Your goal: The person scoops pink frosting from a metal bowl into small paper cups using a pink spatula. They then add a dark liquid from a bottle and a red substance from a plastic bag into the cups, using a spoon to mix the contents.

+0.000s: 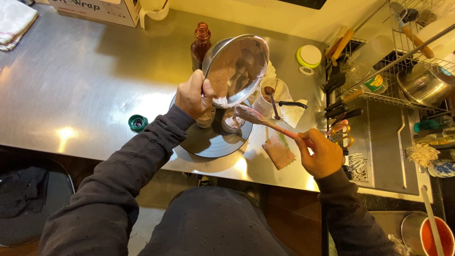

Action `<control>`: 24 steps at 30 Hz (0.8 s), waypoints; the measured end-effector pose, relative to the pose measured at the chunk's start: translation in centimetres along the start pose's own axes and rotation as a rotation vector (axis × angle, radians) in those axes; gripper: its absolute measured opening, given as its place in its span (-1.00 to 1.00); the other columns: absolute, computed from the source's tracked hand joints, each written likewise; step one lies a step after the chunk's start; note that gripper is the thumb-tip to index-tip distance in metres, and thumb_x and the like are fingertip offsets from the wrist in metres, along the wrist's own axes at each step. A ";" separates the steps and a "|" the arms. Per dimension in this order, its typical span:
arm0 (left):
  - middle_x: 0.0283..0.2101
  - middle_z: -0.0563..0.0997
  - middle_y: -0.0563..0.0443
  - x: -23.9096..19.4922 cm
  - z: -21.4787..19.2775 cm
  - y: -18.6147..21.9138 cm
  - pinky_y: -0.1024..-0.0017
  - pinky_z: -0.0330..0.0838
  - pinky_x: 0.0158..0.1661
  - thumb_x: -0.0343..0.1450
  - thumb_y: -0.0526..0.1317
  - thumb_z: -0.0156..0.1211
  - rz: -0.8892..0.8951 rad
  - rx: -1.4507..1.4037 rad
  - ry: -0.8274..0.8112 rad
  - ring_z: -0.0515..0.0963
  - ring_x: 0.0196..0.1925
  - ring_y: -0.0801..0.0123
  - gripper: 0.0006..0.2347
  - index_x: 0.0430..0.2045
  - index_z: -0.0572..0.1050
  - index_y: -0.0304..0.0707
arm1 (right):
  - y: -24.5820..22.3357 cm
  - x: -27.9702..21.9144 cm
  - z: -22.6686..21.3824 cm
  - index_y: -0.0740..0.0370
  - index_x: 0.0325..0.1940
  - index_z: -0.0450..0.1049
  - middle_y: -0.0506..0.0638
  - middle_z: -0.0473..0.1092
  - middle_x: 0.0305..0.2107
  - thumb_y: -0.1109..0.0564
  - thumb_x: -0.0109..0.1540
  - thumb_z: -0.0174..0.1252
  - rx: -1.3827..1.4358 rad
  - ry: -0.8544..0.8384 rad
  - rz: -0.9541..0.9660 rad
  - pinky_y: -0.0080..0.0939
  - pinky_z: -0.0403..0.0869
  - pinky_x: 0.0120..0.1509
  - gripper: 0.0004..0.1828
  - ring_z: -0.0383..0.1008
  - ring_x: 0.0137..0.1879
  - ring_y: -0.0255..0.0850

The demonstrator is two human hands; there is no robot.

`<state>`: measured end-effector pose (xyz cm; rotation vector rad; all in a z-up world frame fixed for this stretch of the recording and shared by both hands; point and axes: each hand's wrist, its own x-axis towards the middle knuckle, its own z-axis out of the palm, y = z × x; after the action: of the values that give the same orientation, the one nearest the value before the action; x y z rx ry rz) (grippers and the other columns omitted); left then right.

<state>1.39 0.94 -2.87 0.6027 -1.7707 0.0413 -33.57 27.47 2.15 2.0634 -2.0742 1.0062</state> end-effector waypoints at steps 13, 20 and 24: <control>-0.57 0.41 -0.06 1.4 -1.1 1.4 0.27 0.51 -0.50 0.73 -0.26 -0.11 -0.343 -0.150 -0.011 0.54 -0.60 0.09 -0.76 -0.38 0.35 -0.15 | -1.3 4.7 -2.2 0.06 -0.02 0.73 0.03 0.50 -0.57 -0.03 0.54 0.54 -0.076 0.109 -0.014 -0.05 0.56 -0.20 -0.82 0.57 -0.42 0.20; -0.59 0.46 -0.44 1.1 -4.4 -3.0 0.02 0.47 -0.49 0.72 -0.21 0.03 -0.568 -0.007 0.041 0.66 -0.49 -0.40 -0.75 -0.38 0.31 -0.22 | -10.1 17.4 -3.3 0.13 -0.04 0.66 0.10 0.54 -0.32 0.08 0.47 0.56 -0.121 -0.024 -0.494 0.13 0.63 0.01 -0.82 0.68 -0.15 0.22; -0.43 0.38 0.04 0.6 -8.3 -5.4 0.04 0.30 -0.25 0.75 -0.17 -0.06 -0.745 0.031 0.058 0.41 -0.37 0.23 -0.73 -0.39 0.26 -0.16 | -12.4 25.5 2.2 0.03 -0.07 0.62 -0.03 0.53 -0.27 0.00 0.51 0.51 -0.123 -0.135 -0.749 0.07 0.43 -0.17 -0.80 0.44 -0.22 -0.01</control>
<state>10.99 -1.20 -1.35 1.2337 -1.3995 -0.4223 -24.24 5.29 17.29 2.5546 -1.1542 0.6032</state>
